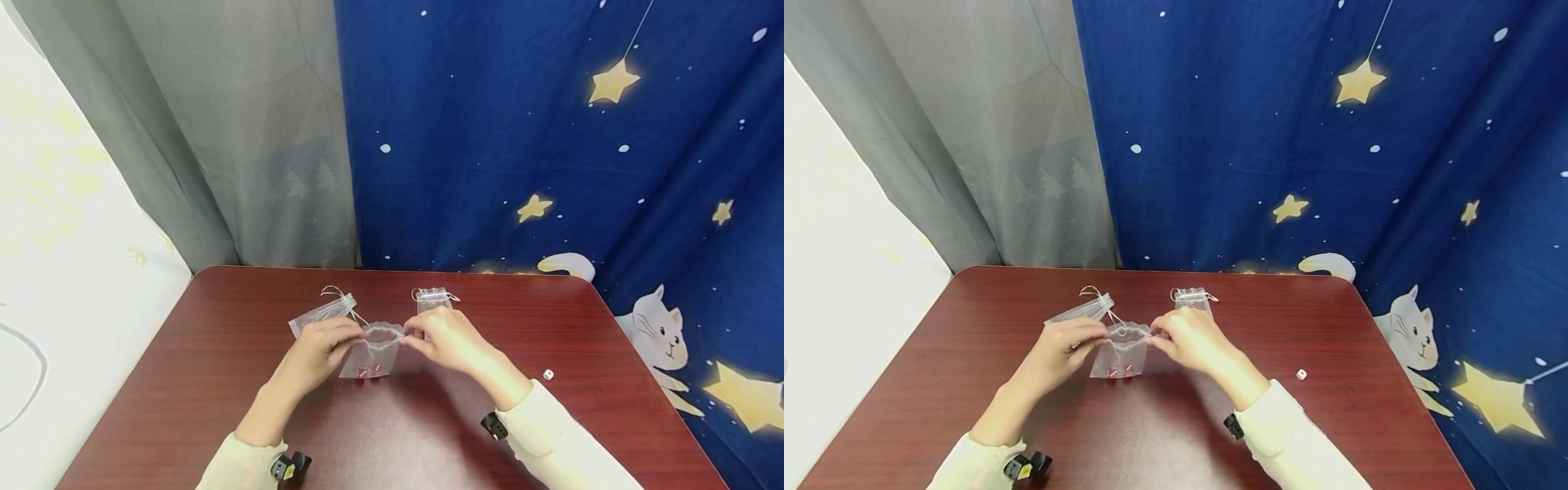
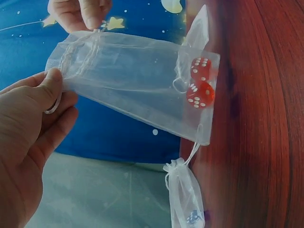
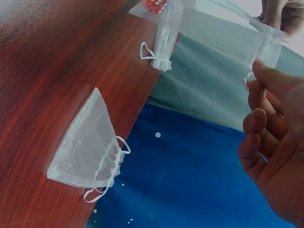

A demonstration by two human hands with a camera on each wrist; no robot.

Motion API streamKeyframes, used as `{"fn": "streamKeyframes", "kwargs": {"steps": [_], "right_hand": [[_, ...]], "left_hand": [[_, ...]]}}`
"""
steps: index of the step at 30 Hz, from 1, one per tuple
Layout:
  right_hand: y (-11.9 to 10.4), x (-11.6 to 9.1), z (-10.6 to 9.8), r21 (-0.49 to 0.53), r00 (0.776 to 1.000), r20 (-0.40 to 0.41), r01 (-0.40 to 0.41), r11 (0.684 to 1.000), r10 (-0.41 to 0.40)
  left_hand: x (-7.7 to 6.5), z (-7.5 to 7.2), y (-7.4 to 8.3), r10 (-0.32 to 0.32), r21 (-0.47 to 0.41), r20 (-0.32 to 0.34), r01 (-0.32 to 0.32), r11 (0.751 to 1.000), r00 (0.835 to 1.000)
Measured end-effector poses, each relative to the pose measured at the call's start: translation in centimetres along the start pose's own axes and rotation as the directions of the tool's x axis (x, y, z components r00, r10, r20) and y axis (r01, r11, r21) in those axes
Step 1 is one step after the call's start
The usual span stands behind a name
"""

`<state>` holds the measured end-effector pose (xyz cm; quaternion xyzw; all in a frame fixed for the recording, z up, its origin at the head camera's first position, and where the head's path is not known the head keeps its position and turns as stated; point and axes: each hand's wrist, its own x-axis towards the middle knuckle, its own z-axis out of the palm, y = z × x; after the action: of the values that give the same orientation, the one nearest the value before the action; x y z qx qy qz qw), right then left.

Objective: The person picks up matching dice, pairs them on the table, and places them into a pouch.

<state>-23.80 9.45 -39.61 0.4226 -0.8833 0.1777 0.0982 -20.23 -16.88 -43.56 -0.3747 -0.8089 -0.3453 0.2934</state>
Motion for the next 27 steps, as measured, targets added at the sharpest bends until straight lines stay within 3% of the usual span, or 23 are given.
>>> {"fn": "streamKeyframes", "kwargs": {"steps": [8,17,27], "right_hand": [[0.1,-0.1,0.3,-0.043,0.998,-0.040,0.038,0.998,-0.040],[0.9,-0.4,-0.1,-0.078,0.991,-0.122,0.046,0.996,-0.056],[1.7,-1.1,-0.4,-0.116,0.984,-0.175,0.011,0.993,-0.031]], "left_hand": [[0.2,0.0,-0.1,0.047,-0.018,-0.086,-0.048,0.999,0.995],[-0.1,-0.5,-0.5,0.049,0.006,-0.171,-0.048,0.999,0.984],[-0.8,-1.2,-1.0,0.007,0.068,-0.201,0.007,0.998,0.980]]}}
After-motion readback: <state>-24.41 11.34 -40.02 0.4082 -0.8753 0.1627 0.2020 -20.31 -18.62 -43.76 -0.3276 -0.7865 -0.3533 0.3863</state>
